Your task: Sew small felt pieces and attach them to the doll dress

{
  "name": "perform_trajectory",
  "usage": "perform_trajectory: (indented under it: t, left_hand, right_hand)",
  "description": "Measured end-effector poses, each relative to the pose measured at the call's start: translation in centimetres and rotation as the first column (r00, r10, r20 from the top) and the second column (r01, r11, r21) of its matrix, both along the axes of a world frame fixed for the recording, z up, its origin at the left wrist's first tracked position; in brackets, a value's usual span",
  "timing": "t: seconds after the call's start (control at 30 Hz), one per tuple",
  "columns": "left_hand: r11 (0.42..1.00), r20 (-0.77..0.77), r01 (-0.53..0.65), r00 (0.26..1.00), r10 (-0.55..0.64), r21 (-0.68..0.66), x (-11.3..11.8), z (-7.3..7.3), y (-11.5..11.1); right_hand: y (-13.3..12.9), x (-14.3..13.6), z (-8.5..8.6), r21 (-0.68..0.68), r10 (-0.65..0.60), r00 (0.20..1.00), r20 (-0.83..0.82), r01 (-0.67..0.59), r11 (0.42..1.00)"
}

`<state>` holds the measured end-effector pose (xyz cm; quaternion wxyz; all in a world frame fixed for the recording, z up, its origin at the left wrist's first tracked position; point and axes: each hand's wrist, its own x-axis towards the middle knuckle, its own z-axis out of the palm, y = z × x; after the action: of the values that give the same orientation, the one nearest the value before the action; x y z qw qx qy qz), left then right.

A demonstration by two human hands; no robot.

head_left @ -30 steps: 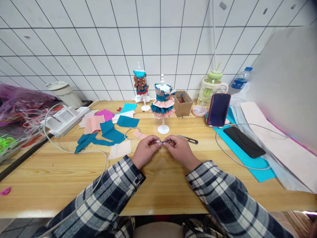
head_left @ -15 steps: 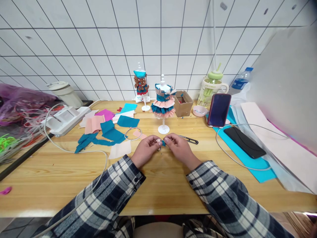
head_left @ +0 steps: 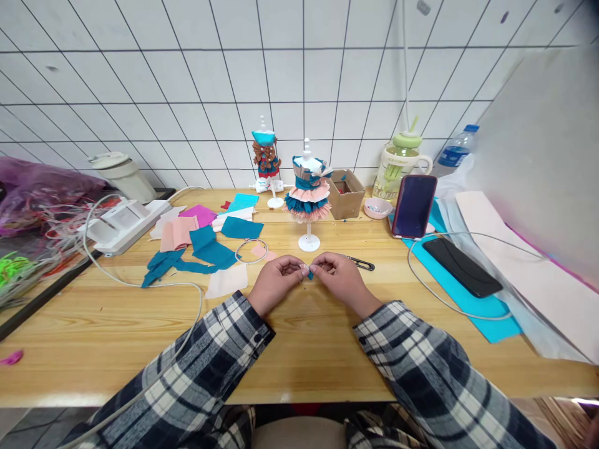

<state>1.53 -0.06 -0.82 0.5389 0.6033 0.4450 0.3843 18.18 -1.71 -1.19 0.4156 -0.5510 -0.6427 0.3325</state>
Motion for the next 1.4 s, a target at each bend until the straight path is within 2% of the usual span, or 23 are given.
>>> perform_trajectory:
  t: [0.1,0.3,0.47,0.63,0.87,1.03,1.23,1.4]
  left_hand:
    - [0.996,0.092,-0.028,0.995,0.036,-0.086,-0.07,0.13,0.03]
    - [0.992,0.173,-0.056,0.982,0.076,-0.115,-0.25,0.06,0.23]
    - [0.999,0.087,0.003,0.996,0.000,-0.034,-0.04,-0.29,0.15]
    - [0.999,0.010,0.038,0.999,-0.038,0.001,0.26,-0.42,-0.10]
    - [0.995,0.074,0.049,0.996,-0.043,-0.089,0.02,0.29,-0.16]
    - [0.994,0.105,0.001,0.994,0.011,-0.114,-0.05,0.20,-0.05]
    - [0.996,0.090,0.013,0.996,-0.005,-0.085,-0.04,-0.01,0.00]
    - [0.992,0.245,-0.003,0.969,0.033,-0.124,-0.30,-0.18,0.09]
  right_hand:
    - [-0.03,0.02,0.05,0.002,-0.015,1.000,-0.023,0.015,1.000]
    - [-0.18,-0.19,0.05,-0.046,0.013,1.000,-0.016,-0.013,0.999]
    - [-0.25,-0.29,0.09,-0.026,0.019,0.995,-0.094,-0.022,0.999]
    - [-0.18,-0.24,0.03,-0.042,0.050,0.996,-0.076,-0.053,0.998]
    - [-0.05,-0.11,0.05,-0.047,0.008,0.994,-0.113,-0.014,0.999]
    - [-0.04,-0.24,-0.15,-0.043,0.020,0.993,-0.118,-0.025,0.999]
    - [-0.09,-0.36,-0.49,-0.072,0.056,0.989,-0.137,-0.067,0.995]
    - [-0.06,-0.25,-0.37,-0.067,0.000,0.986,-0.168,-0.011,0.998]
